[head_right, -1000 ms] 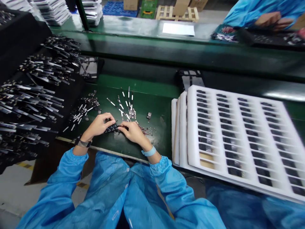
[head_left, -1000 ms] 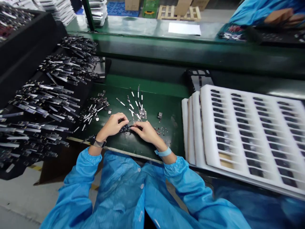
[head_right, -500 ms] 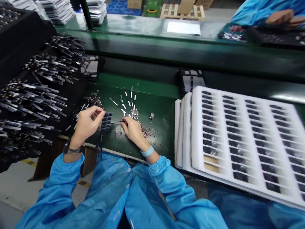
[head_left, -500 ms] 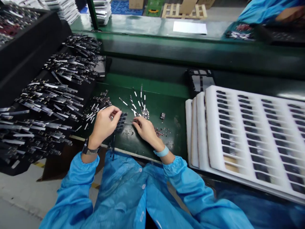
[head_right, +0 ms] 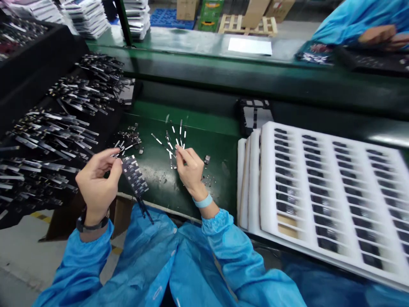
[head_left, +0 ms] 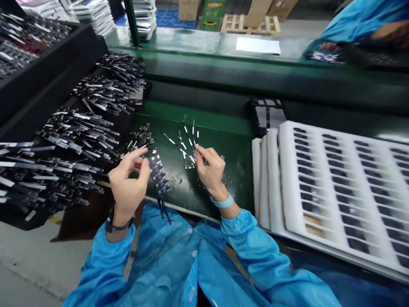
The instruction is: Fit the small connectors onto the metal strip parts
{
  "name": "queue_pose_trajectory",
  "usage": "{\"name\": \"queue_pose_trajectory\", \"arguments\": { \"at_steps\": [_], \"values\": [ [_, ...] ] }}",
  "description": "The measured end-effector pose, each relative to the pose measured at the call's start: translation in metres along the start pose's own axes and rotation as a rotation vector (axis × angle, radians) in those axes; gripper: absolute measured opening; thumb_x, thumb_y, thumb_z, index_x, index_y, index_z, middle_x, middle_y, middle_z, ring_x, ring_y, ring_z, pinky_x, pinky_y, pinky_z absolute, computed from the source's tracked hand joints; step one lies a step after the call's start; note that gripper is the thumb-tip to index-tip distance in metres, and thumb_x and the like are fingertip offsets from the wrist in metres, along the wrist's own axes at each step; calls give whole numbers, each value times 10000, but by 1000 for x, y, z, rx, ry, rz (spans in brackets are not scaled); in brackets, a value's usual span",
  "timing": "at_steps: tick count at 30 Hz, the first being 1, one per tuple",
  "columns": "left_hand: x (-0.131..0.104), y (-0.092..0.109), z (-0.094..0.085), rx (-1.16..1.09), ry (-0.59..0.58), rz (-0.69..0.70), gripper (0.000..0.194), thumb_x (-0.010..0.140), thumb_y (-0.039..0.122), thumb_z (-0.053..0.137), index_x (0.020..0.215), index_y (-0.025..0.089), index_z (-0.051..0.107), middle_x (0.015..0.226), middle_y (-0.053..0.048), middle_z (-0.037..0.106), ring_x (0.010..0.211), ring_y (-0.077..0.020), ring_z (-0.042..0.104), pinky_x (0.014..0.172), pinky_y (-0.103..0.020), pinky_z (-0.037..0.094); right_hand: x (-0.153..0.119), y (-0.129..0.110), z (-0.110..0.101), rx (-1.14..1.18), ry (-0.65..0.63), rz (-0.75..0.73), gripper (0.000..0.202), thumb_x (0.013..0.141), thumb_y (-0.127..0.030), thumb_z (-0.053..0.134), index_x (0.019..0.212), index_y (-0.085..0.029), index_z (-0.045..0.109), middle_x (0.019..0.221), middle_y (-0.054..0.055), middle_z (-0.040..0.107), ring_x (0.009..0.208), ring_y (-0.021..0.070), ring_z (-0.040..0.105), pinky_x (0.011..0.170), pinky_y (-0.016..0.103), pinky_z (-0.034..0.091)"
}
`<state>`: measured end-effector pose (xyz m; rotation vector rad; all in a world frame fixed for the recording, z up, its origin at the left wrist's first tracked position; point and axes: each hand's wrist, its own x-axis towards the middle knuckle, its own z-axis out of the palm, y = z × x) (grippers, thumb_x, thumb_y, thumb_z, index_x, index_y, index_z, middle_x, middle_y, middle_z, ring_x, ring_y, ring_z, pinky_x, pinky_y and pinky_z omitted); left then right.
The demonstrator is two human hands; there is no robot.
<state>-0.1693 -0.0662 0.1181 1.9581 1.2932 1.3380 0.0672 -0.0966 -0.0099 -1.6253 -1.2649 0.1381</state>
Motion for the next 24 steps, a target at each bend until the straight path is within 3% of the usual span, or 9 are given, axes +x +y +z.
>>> {"name": "queue_pose_trajectory", "arguments": {
  "at_steps": [2, 3, 7, 11, 14, 16, 20, 24],
  "values": [
    [3, -10, 1, -5, 3, -82, 153, 945, 245, 677, 1012, 194, 804, 866, -19, 790, 746, -148, 744, 723, -258, 632, -4, 5, -6, -195, 37, -58, 357, 1102, -283, 487, 1293, -242, 786, 925, 105, 681, 849, 253, 615, 794, 386, 494],
    [4, -16, 2, -25, -4, -133, 145, 932, 250, 682, 971, 189, 808, 853, -22, 793, 736, -152, 749, 706, -256, 633, -6, 8, -7, -291, -6, -81, 353, 1089, -247, 493, 1280, -246, 790, 931, 110, 676, 861, 258, 605, 783, 379, 487],
    [8, -41, 8, -175, -103, -346, 146, 864, 276, 713, 920, 173, 799, 804, -36, 793, 731, -189, 781, 646, -261, 644, -10, 12, -10, -497, -309, -94, 374, 986, -89, 533, 1232, -200, 792, 1043, 167, 693, 949, 305, 584, 802, 395, 487],
    [5, -71, 7, -327, -232, -569, 210, 788, 320, 769, 907, 147, 773, 796, -67, 796, 782, -250, 820, 706, -319, 685, 2, -6, -27, -189, -343, 17, 326, 1034, -154, 508, 1210, -194, 779, 1087, 135, 736, 1019, 295, 647, 916, 403, 506],
    [-2, -95, -2, -398, -323, -719, 312, 710, 333, 852, 923, 122, 764, 834, -99, 811, 826, -270, 831, 750, -331, 691, 15, -19, -40, 152, -450, 101, 323, 1101, -334, 493, 1081, -201, 787, 973, 74, 779, 898, 241, 701, 856, 359, 516],
    [-5, -109, -8, -421, -384, -810, 356, 674, 337, 893, 917, 112, 761, 843, -115, 816, 820, -267, 830, 745, -322, 688, 21, -19, -42, 234, -506, 142, 372, 1101, -403, 499, 973, -194, 779, 873, 56, 777, 799, 221, 695, 784, 342, 508],
    [-8, -128, -6, -420, -495, -953, 360, 632, 278, 934, 889, 100, 757, 840, -138, 816, 792, -250, 823, 694, -289, 666, 29, -4, -24, 257, -525, 235, 310, 1038, -423, 592, 925, -187, 758, 801, 48, 761, 687, 198, 665, 666, 321, 488],
    [2, -133, 16, -310, -498, -941, 231, 727, 230, 883, 841, 106, 725, 798, -123, 801, 710, -212, 794, 569, -242, 586, 43, 1, 3, 238, -735, 225, 232, 1013, -356, 628, 940, -183, 765, 780, 42, 771, 598, 173, 642, 630, 312, 480]
  ]
}}
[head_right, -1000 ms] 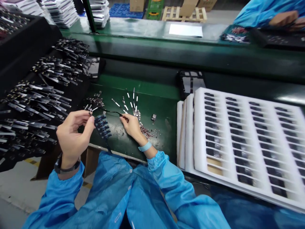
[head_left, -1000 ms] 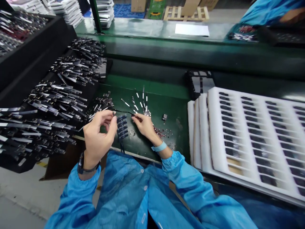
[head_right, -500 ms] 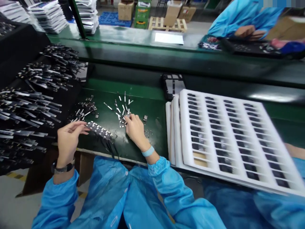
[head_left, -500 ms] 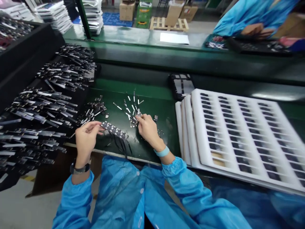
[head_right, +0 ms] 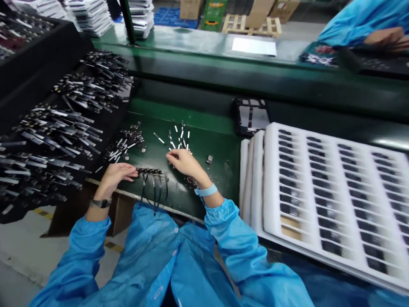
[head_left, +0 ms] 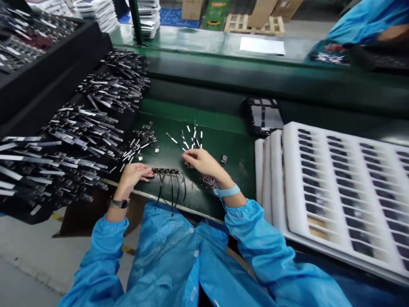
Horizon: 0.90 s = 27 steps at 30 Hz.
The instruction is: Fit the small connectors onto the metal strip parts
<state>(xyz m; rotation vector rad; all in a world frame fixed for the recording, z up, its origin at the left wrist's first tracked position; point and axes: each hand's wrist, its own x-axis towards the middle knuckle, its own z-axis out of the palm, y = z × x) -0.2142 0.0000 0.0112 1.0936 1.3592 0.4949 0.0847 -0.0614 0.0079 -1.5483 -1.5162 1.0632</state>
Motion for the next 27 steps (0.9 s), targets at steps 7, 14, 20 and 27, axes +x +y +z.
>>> {"name": "queue_pose_trajectory", "arguments": {
  "at_steps": [7, 14, 20, 27],
  "values": [
    [18, 15, 15, 535, 105, 165, 91, 929, 235, 716, 864, 172, 720, 549, 14, 650, 460, -126, 556, 542, -249, 400, 62, -49, 6, -387, -16, -85, 207, 1030, -262, 624, 1059, -168, 806, 922, 77, 807, 825, 215, 714, 779, 307, 501],
    [3, -3, -13, 942, 484, 302, 170, 1002, 333, 670, 892, 223, 737, 739, -31, 726, 751, -206, 671, 682, -322, 351, 131, -48, 42, -616, -149, 22, 469, 961, -233, 758, 1424, -183, 694, 1203, 131, 792, 1103, 282, 728, 946, 349, 515],
    [7, -21, -11, 988, 434, 263, 118, 1021, 330, 652, 999, 238, 723, 750, -25, 720, 810, -230, 689, 706, -330, 341, 161, -30, 71, -411, 4, 57, 280, 824, -213, 856, 1080, -169, 749, 1144, 127, 761, 1062, 264, 690, 943, 349, 507],
    [11, -26, -9, 971, 449, 285, 145, 1035, 348, 625, 992, 239, 710, 743, -27, 699, 783, -227, 674, 703, -328, 336, 156, -30, 73, -166, 2, 9, 132, 784, -139, 709, 894, -179, 649, 798, -11, 691, 734, 148, 627, 726, 267, 500]
  ]
}}
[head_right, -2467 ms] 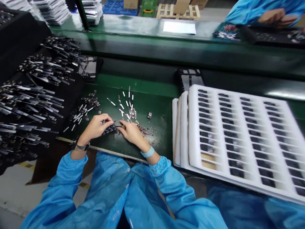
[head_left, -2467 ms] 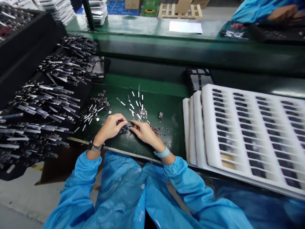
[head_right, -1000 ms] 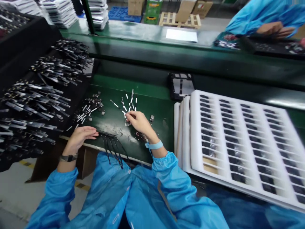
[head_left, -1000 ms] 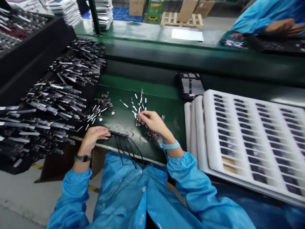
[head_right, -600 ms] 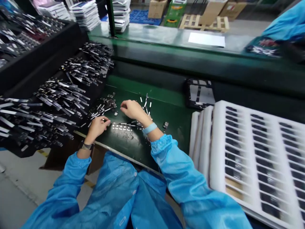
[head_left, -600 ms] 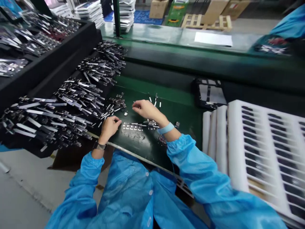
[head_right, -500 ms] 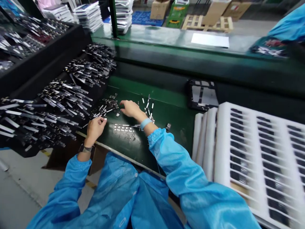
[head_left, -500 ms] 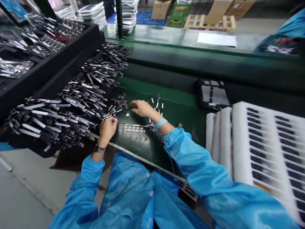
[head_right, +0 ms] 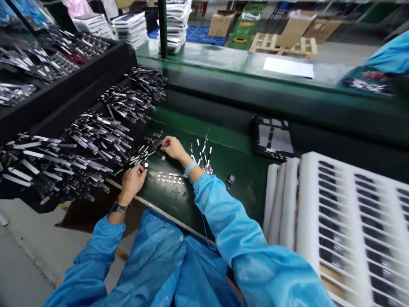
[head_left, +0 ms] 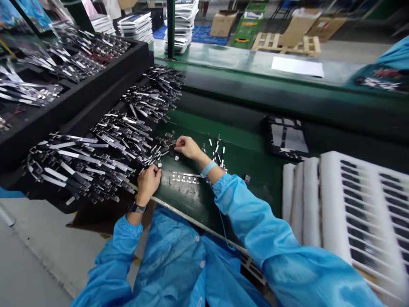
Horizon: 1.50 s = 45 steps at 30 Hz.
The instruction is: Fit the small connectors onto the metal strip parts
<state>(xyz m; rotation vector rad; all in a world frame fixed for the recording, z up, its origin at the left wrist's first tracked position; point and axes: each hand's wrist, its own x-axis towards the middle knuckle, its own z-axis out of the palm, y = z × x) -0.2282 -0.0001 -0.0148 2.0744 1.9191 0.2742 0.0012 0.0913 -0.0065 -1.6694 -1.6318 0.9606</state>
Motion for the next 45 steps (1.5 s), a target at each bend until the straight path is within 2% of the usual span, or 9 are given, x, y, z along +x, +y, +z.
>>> {"name": "queue_pose_trajectory", "arguments": {
  "at_steps": [7, 11, 18, 24, 31, 35, 39, 42, 45],
  "values": [
    [-9, -1, 2, -178, 137, 20, 120, 997, 285, 640, 903, 228, 690, 647, -7, 619, 714, -219, 636, 716, -327, 402, -38, -17, -42, 665, -30, -88, 312, 678, -230, 811, 972, -177, 719, 715, -17, 718, 688, 156, 648, 702, 286, 486],
    [-7, 27, -2, -595, 220, 210, 186, 983, 356, 672, 1087, 208, 717, 944, -68, 749, 891, -212, 694, 814, -325, 514, -73, -26, -73, 760, -3, -67, 321, 655, -259, 902, 891, -180, 698, 772, 34, 778, 705, 163, 681, 669, 274, 469],
    [47, 125, -9, -1274, -351, 598, 536, 994, 514, 680, 1458, 248, 653, 1580, -145, 606, 1398, -324, 627, 1109, -458, 546, -126, -16, -99, 1207, 78, 37, 415, 691, -266, 936, 1035, -180, 721, 773, 9, 749, 630, 129, 619, 592, 254, 483],
    [54, 190, -36, -740, -290, 1044, 288, 943, 351, 792, 1227, 312, 814, 1661, -66, 532, 1596, -330, 405, 1333, -583, 297, -164, 9, -104, 1543, 119, 71, 181, 765, -155, 800, 908, -186, 694, 647, -42, 568, 591, 108, 515, 547, 225, 450],
    [39, 274, -56, -426, -431, 1103, 224, 894, 88, 652, 868, 232, 822, 1189, -82, 793, 1202, -269, 685, 1118, -465, 522, -187, 34, -126, 1519, 132, 79, 222, 834, -353, 749, 767, -229, 578, 604, -47, 460, 485, 116, 323, 438, 259, 285],
    [68, 335, -41, -451, -561, 1051, 136, 887, 127, 662, 845, 159, 787, 846, -57, 777, 819, -192, 697, 832, -329, 553, -199, 50, -123, 1540, 453, 142, 323, 823, -519, 753, 908, -229, 637, 721, 16, 650, 541, 152, 481, 454, 265, 322],
    [113, 414, -11, -397, -744, 978, 157, 855, 185, 744, 708, 134, 727, 642, -23, 680, 607, -140, 617, 644, -271, 484, -225, 55, -110, 1507, 828, 185, 329, 762, -437, 819, 963, -221, 671, 808, 35, 718, 622, 155, 578, 519, 265, 391],
    [137, 467, 18, -343, -794, 903, 207, 829, 191, 804, 652, 134, 713, 567, -18, 630, 544, -123, 575, 590, -260, 452, -247, 50, -105, 1465, 903, 186, 272, 762, -359, 826, 962, -224, 699, 814, 29, 720, 658, 155, 588, 554, 268, 402],
    [151, 494, 48, -320, -799, 747, 222, 826, 231, 850, 668, 131, 728, 569, -28, 634, 515, -108, 541, 561, -253, 438, -262, 47, -103, 1431, 889, 203, 210, 787, -324, 809, 948, -227, 717, 817, 29, 721, 671, 158, 582, 587, 278, 416]
  ]
}}
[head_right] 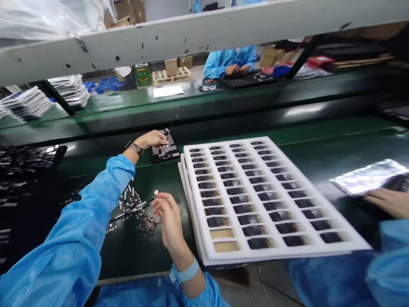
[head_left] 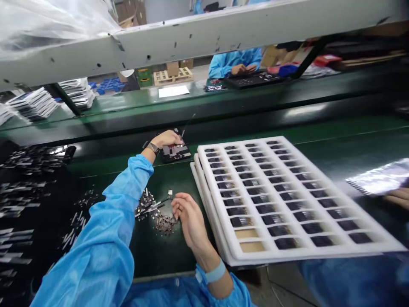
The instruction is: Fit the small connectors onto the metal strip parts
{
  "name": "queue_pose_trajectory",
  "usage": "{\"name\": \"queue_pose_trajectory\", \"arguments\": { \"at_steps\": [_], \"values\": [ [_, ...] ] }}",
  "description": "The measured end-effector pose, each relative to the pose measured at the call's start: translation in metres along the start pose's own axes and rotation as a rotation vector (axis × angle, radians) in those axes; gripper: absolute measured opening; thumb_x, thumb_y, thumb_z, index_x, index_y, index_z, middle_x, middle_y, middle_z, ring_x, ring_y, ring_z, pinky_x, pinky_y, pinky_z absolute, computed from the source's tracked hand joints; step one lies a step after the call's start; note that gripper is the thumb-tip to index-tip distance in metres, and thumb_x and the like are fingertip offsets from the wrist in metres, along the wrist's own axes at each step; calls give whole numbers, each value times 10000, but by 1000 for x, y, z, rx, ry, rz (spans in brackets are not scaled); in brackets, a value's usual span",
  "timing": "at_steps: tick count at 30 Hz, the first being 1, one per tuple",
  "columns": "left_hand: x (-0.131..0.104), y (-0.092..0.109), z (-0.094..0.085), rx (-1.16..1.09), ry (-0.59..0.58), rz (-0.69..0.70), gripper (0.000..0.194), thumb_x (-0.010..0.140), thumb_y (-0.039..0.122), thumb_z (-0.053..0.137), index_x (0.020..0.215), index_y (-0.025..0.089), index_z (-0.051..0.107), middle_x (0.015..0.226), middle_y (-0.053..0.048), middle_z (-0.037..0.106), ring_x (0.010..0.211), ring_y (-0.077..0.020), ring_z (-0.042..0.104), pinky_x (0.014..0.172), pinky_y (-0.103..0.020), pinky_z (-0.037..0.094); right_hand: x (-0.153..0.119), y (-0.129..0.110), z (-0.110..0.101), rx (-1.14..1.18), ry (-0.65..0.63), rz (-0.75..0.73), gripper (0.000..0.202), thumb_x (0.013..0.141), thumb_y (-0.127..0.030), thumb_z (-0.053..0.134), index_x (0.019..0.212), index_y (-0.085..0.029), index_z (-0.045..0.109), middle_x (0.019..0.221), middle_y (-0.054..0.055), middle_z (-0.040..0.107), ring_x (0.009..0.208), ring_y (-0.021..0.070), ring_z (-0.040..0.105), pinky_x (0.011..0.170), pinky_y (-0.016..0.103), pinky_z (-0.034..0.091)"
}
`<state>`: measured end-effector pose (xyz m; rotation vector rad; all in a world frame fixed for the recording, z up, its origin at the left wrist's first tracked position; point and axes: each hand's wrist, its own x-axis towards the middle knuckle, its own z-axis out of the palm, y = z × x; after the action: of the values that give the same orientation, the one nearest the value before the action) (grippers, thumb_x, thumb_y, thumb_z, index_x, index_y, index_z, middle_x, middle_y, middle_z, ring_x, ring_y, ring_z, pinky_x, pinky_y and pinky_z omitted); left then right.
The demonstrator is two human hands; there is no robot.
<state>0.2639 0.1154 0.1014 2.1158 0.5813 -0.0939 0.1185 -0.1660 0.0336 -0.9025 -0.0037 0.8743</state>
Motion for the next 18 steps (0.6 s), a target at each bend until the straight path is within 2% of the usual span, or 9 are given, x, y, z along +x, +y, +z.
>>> {"name": "queue_pose_trajectory", "arguments": {
  "at_steps": [2, 5, 9, 12, 15, 18],
  "values": [
    [14, -12, 6, 18, 25, -76, 258, 816, 261, 868, 657, 130, 714, 578, -44, 646, 497, -107, 525, 538, -258, 432, -3, 0, -4, -33, -20, 7, 169, 809, -332, 792, 925, -232, 722, 804, 32, 717, 662, 165, 576, 587, 287, 410],
    [20, -38, 11, 103, 57, -147, 307, 799, 288, 877, 619, 132, 684, 546, -56, 636, 477, -121, 523, 531, -273, 455, -3, 3, -9, -67, -47, 21, 137, 820, -349, 782, 884, -241, 727, 769, 28, 703, 645, 172, 570, 579, 292, 395],
    [17, -60, 17, 252, 147, -194, 281, 778, 283, 899, 646, 131, 704, 560, -77, 653, 597, -196, 661, 668, -323, 562, 3, 9, -12, -80, -63, 42, 143, 816, -357, 781, 862, -236, 719, 751, 23, 691, 634, 165, 564, 586, 288, 390],
    [10, -63, 23, 355, 260, -181, 246, 713, 238, 958, 731, 119, 744, 800, -170, 758, 928, -306, 766, 913, -396, 584, 7, 12, -13, -155, -60, -2, 146, 829, -363, 768, 877, -238, 711, 755, 20, 690, 637, 169, 561, 594, 294, 394],
    [1, -61, 25, 413, 361, -170, 275, 717, 237, 963, 890, 118, 787, 1078, -221, 778, 1231, -376, 694, 1093, -461, 513, 7, 15, -16, -317, -52, -84, 144, 865, -382, 744, 905, -251, 700, 769, 18, 684, 672, 187, 575, 621, 308, 412],
    [-20, -59, 13, 468, 434, -63, 179, 812, 232, 888, 904, 107, 799, 1082, -205, 776, 1249, -366, 666, 1117, -462, 485, 2, 18, -18, -606, -82, -203, 109, 921, -361, 691, 970, -264, 694, 824, 28, 684, 745, 217, 602, 691, 341, 458]
  ]
}}
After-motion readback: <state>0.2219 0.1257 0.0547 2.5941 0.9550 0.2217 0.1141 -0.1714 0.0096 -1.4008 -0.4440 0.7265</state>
